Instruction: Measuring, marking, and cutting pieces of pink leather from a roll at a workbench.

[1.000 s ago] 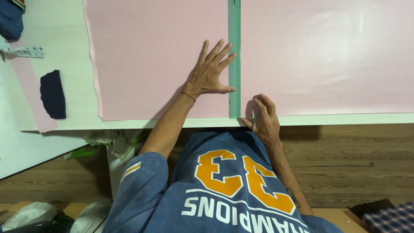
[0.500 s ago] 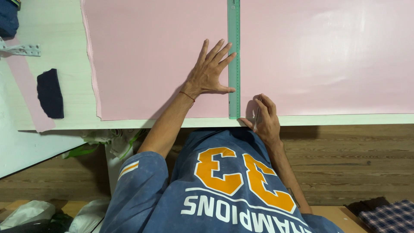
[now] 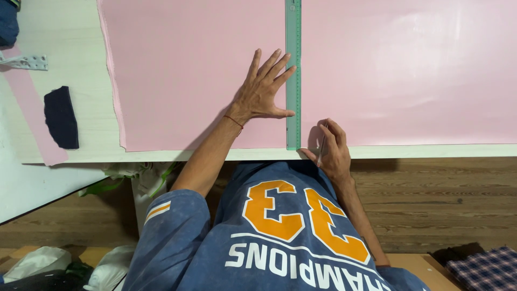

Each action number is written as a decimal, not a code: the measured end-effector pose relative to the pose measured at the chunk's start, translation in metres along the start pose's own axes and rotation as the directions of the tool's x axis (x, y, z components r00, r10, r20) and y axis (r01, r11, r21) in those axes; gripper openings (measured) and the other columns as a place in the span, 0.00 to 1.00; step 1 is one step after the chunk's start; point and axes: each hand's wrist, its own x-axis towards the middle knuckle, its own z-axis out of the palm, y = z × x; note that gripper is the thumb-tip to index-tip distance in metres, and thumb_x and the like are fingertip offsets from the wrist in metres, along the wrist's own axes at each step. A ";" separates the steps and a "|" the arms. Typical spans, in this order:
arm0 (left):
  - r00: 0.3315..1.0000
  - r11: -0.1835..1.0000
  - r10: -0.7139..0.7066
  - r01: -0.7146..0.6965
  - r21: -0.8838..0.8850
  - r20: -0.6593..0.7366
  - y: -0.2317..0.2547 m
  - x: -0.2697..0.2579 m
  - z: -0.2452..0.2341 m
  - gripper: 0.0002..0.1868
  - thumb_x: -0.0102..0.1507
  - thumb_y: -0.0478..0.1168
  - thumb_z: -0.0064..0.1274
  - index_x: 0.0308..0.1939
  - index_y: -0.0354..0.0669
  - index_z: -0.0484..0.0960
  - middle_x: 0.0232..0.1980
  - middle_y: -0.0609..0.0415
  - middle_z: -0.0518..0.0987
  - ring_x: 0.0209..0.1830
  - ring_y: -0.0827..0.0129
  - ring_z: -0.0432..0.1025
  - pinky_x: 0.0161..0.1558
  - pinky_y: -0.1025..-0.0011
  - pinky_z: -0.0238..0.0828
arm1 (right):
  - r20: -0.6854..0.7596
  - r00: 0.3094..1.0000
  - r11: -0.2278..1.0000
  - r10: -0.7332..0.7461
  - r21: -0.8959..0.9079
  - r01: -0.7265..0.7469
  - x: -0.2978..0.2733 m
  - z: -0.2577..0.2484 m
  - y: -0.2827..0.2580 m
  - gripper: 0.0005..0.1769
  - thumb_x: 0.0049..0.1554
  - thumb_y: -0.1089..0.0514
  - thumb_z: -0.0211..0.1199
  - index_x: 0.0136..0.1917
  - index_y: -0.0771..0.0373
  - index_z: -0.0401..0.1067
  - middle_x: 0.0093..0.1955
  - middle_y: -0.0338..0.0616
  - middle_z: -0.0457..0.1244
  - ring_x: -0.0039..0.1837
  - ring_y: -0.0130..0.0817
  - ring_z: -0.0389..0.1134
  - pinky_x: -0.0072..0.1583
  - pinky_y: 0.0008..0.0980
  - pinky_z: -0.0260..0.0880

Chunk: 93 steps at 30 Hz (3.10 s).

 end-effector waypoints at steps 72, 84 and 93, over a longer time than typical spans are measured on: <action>0.998 0.998 -0.043 0.044 0.032 -0.056 -0.006 0.032 -0.035 0.58 0.45 0.81 0.55 0.72 0.53 0.75 0.77 0.45 0.70 0.81 0.49 0.59 0.76 0.30 0.49 | -0.279 0.830 0.798 0.484 0.530 -0.287 0.321 0.097 0.066 0.12 0.56 0.71 0.73 0.40 0.70 0.68 0.36 0.53 0.63 0.29 0.32 0.64 0.31 0.28 0.62; 0.997 0.998 -0.040 0.043 0.044 -0.070 -0.006 0.031 -0.033 0.57 0.46 0.81 0.54 0.71 0.53 0.76 0.76 0.44 0.71 0.81 0.49 0.60 0.77 0.30 0.49 | -0.285 0.807 0.784 0.517 0.537 -0.312 0.318 0.099 0.066 0.12 0.56 0.70 0.73 0.40 0.69 0.69 0.36 0.55 0.64 0.30 0.36 0.68 0.33 0.29 0.67; 0.997 0.999 -0.038 0.037 -0.014 -0.069 -0.003 0.027 -0.033 0.60 0.44 0.79 0.58 0.73 0.50 0.74 0.78 0.43 0.69 0.81 0.49 0.59 0.77 0.30 0.44 | -0.258 0.812 0.759 0.524 0.575 -0.307 0.321 0.098 0.064 0.12 0.56 0.68 0.73 0.40 0.68 0.68 0.37 0.53 0.65 0.36 0.35 0.68 0.38 0.35 0.69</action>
